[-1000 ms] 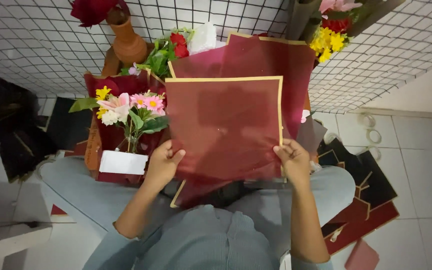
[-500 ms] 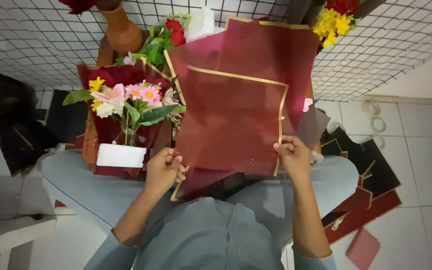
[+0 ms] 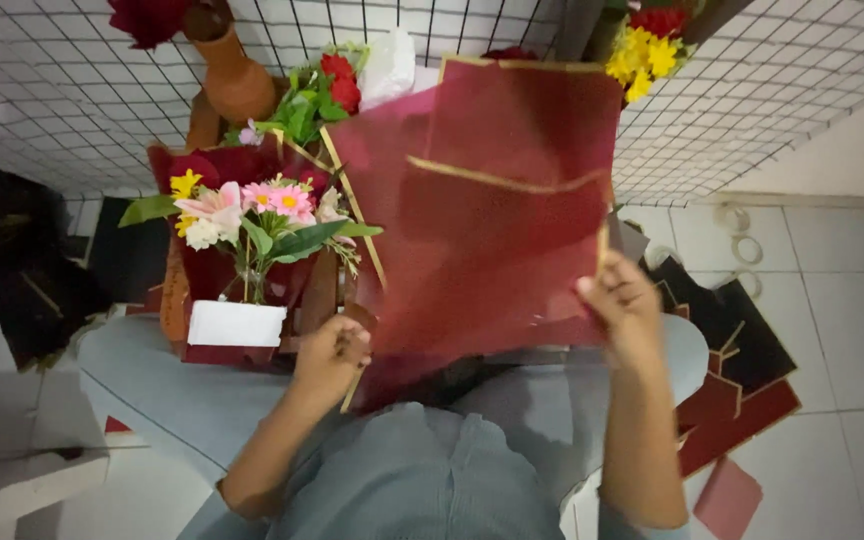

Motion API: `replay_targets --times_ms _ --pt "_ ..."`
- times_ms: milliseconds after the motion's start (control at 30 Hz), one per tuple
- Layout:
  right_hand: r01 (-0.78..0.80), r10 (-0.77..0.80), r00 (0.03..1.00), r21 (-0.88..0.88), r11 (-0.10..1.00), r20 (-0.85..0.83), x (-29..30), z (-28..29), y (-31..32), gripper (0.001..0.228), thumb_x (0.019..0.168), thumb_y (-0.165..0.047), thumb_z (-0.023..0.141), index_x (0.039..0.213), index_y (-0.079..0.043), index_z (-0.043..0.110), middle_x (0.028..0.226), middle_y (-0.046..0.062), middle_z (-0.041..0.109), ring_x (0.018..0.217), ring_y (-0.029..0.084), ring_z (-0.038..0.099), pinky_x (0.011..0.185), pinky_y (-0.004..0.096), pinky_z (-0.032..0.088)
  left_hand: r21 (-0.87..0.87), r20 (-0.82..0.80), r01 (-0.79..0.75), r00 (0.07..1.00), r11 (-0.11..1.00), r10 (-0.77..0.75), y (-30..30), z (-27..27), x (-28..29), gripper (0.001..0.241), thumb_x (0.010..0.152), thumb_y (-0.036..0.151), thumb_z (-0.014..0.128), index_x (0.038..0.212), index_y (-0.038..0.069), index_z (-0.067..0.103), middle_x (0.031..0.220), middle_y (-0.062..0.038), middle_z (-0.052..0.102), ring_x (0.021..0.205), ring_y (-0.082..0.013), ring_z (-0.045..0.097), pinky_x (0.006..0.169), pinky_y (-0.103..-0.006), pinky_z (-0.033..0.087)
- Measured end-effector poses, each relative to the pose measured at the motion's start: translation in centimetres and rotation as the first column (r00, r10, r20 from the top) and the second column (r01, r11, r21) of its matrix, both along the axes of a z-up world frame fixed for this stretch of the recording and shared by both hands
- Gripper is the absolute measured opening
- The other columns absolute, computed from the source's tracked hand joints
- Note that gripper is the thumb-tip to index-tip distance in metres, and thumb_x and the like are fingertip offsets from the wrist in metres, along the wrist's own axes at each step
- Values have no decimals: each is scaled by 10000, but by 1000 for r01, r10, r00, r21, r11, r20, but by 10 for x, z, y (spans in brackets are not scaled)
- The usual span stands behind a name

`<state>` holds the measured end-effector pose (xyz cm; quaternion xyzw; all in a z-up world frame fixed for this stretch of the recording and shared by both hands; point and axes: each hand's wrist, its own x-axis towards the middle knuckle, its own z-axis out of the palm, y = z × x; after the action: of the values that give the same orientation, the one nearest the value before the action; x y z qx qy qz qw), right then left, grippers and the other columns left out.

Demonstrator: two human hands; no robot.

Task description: A person arranges a small bouquet of flowers in a white base and wraps it with maroon decorative paper, securing the folds with tape.

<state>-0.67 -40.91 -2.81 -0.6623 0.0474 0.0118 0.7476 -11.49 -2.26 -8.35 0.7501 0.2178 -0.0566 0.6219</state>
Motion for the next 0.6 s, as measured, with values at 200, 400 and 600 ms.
replay_targets --times_ms 200,400,600 --pt "-152 208 963 -294 944 170 6 161 63 502 834 -80 773 1313 16 656 993 156 704 859 231 713 743 411 616 -43 256 192 951 981 -175 -31 88 11 334 1004 256 578 1258 45 629 1169 -248 664 1124 -375 665 926 -476 584" --pt "-450 483 857 -197 871 181 20 131 185 472 862 -110 790 1295 39 678 1144 182 724 1094 231 629 1001 440 532 -522 298 237 951 819 -85 -47 69 30 736 1023 549 415 1594 106 273 1569 -213 351 1401 -365 414 1113 -483 405" --pt "-612 611 791 46 790 29 29 -8 223 374 941 -135 729 1303 -43 704 1018 88 754 921 166 696 888 344 556 -327 149 19 988 945 32 -44 49 25 747 1080 462 364 1624 27 94 1638 -300 158 1509 -443 223 1224 -560 229"
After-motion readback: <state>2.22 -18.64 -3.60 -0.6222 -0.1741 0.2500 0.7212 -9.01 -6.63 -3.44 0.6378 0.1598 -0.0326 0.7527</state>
